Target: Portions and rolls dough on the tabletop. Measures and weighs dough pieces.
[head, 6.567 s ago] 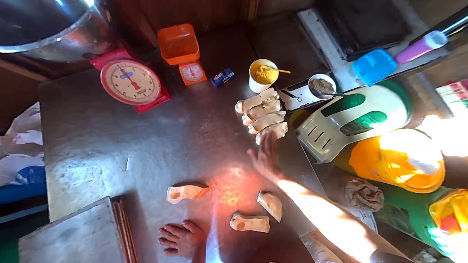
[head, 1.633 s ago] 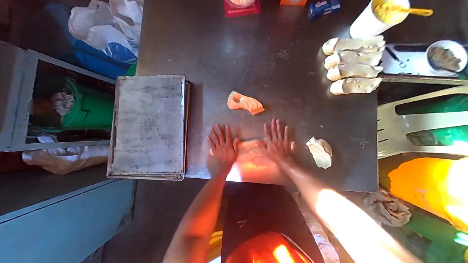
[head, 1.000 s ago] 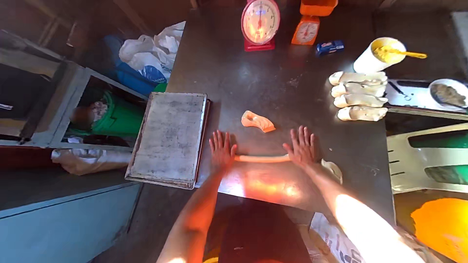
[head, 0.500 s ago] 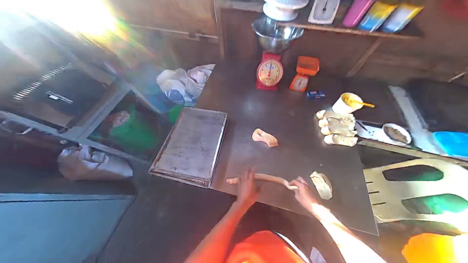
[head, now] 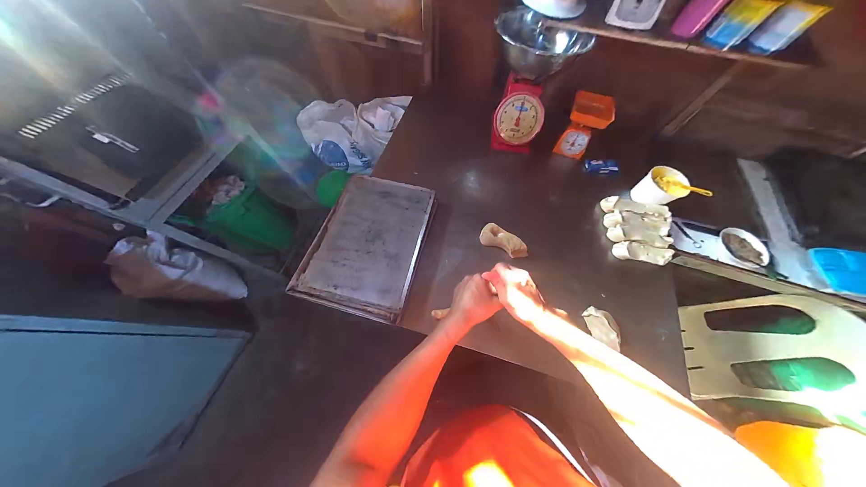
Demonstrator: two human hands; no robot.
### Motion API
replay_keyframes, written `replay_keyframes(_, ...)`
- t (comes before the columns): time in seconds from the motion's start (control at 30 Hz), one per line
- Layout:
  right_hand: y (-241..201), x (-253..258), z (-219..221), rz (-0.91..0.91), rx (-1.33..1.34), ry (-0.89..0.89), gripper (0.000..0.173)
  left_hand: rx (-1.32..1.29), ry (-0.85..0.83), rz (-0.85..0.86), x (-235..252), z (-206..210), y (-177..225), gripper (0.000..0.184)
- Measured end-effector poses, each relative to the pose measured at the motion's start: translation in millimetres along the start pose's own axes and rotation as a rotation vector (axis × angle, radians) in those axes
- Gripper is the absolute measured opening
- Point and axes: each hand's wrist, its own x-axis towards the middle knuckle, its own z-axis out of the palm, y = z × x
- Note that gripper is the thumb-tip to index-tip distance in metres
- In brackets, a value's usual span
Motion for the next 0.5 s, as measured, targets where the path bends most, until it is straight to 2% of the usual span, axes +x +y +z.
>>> replay_keyframes(0.07, -7, 24, -12, 0.009, 0.002, -0.067, 0.052, 0.021, 0.047, -0.102, 16, -18, 11, 0.035)
replay_keyframes(0.17, 7, 61, 0, 0.063, 0.028, -0.059, 0.047, 0.122, 0.09, -0.267, 40, -23, 16, 0.042)
replay_keyframes(0.27, 43, 92, 32, 0.211, 0.174, -0.149, 0.045, 0.351, 0.014, -0.371, 62, -6, -1, 0.049)
replay_keyframes(0.33, 61, 86, 53, 0.289, 0.289, -0.281, 0.044, 0.432, -0.089, -0.403, 65, 13, -21, 0.047)
replay_keyframes(0.37, 63, 78, 54, 0.272, 0.334, -0.371, 0.042, 0.417, -0.11, -0.435, 67, 19, -34, 0.048)
replay_keyframes(0.43, 55, 59, 38, 0.116, 0.462, -0.545, 0.038, 0.267, -0.086, -0.634, 82, 13, -58, 0.05)
replay_keyframes(0.47, 50, 54, 30, 0.018, 0.505, -0.56, 0.037, 0.198, -0.042, -0.736, 93, 5, -71, 0.054)
replay_keyframes(0.5, 47, 65, 19, -0.036, 0.535, -0.501, 0.037, 0.149, 0.013, -0.797, 105, -6, -78, 0.055)
